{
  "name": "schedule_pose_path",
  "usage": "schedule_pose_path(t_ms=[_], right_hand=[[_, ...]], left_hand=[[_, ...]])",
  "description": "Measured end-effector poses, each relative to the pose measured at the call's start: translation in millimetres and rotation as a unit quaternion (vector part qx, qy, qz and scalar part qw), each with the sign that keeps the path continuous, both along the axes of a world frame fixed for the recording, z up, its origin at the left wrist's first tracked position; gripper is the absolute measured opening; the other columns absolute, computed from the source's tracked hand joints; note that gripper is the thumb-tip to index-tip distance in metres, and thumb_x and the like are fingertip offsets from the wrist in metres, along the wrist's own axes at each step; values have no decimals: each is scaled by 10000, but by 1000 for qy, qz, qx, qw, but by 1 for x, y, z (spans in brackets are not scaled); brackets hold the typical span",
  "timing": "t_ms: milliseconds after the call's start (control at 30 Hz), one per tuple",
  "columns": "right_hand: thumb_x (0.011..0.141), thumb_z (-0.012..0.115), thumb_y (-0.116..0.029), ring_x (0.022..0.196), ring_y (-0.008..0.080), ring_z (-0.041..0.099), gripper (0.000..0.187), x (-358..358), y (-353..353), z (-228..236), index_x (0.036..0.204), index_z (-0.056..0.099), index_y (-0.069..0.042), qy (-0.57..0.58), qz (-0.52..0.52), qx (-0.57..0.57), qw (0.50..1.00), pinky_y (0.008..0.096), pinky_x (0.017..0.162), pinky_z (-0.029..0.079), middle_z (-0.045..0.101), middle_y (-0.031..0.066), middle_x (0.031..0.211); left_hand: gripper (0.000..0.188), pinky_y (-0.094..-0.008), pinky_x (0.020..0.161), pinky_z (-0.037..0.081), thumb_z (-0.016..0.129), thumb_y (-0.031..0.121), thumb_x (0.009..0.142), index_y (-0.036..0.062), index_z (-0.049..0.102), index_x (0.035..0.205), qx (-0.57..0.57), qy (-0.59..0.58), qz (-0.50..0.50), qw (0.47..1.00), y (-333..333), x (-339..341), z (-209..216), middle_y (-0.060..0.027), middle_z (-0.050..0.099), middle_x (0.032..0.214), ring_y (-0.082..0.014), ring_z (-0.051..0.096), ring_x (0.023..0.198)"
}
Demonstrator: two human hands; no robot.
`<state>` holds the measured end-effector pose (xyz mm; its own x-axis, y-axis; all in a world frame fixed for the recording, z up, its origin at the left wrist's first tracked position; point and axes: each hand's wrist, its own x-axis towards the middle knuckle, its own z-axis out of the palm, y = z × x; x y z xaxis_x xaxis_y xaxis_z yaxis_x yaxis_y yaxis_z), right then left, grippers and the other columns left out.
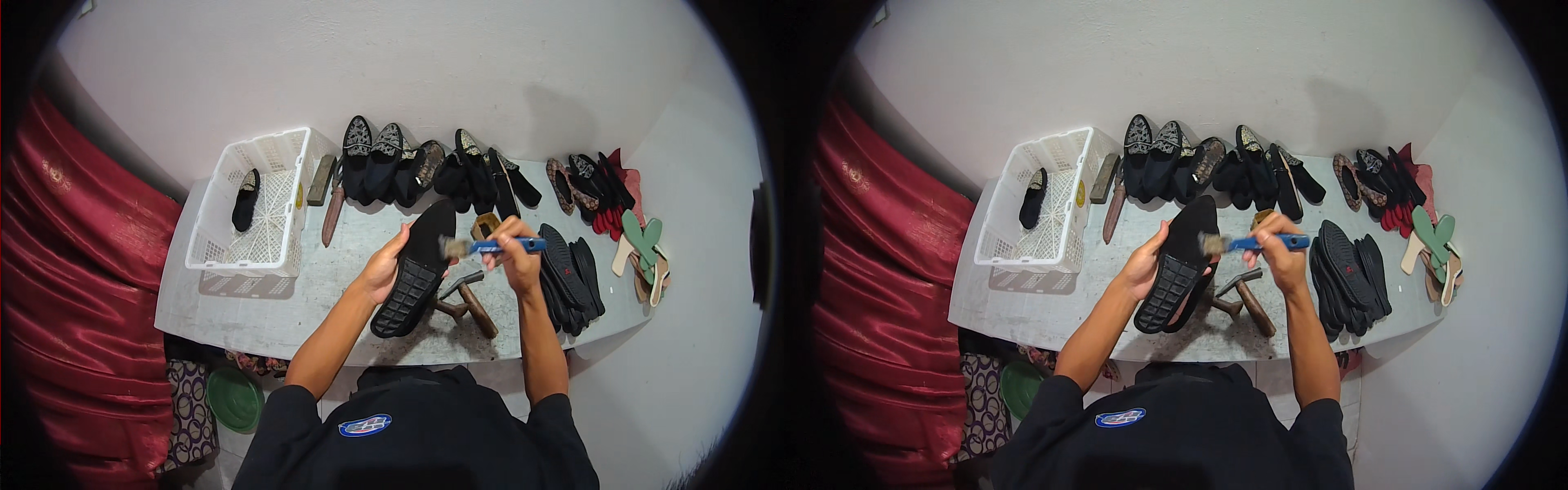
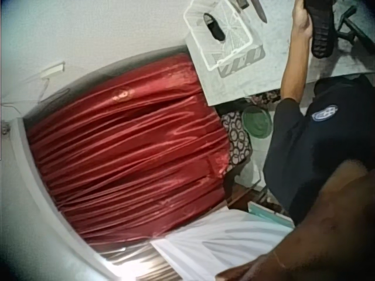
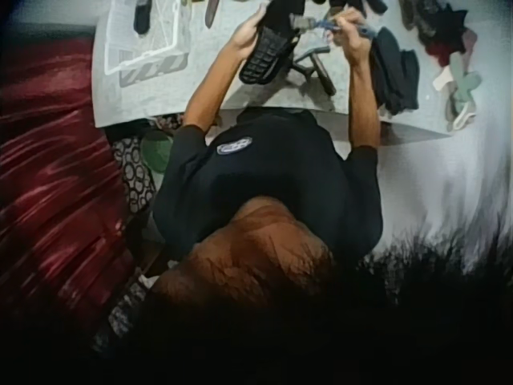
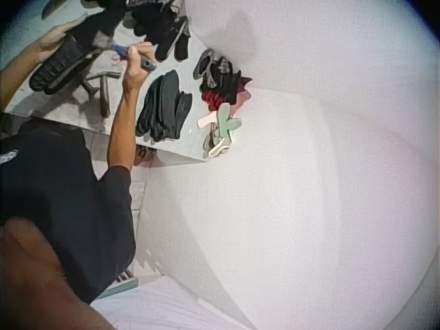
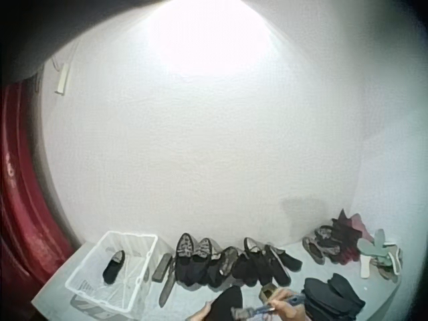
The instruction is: Applying adhesive to a shoe sole and hammering it into place on the shoe upper.
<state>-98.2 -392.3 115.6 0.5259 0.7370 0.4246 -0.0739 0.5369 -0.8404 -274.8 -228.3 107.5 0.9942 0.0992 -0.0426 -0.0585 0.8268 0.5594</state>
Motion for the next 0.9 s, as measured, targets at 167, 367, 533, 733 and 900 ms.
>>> schedule_pose_path(t_ms=[167,367,533,733,900], right_hand=[[888,545,-45,574,210,618,117,6,0,-8,812,522,41,34,10,-16,999,286,453,518,563,153,775],[889,542,-46,553,209,607,127,6,-4,-11,790,508,26,24,25,-10,999,288,429,498,549,146,757],[901,523,-37,582,215,617,102,11,5,-3,823,510,27,72,-51,16,996,288,461,513,556,148,792],[911,523,-49,622,224,626,108,-4,16,-17,833,520,26,54,-21,43,997,320,503,530,556,142,816],[901,532,-49,573,215,612,135,-3,15,-16,794,522,31,36,5,-15,999,301,470,512,553,137,796]], left_hand=[[555,-399,881,552,302,432,1021,58,308,1432,23,-20,29,999,-2,4,-8,-147,518,1298,-282,604,1103],[570,-405,877,554,313,451,1014,55,327,1424,2,-5,51,999,0,6,-13,-155,526,1286,-272,614,1080],[622,-446,922,526,294,502,1001,32,343,1406,-22,-3,-7,1000,-7,10,-12,-202,485,1336,-355,551,1174],[641,-446,901,535,302,527,992,18,391,1370,-74,2,-7,997,-1,10,-23,-210,564,1240,-357,614,1075],[652,-434,873,543,328,545,982,22,416,1361,-64,-5,-26,998,-1,11,-24,-214,577,1225,-351,615,1075]])
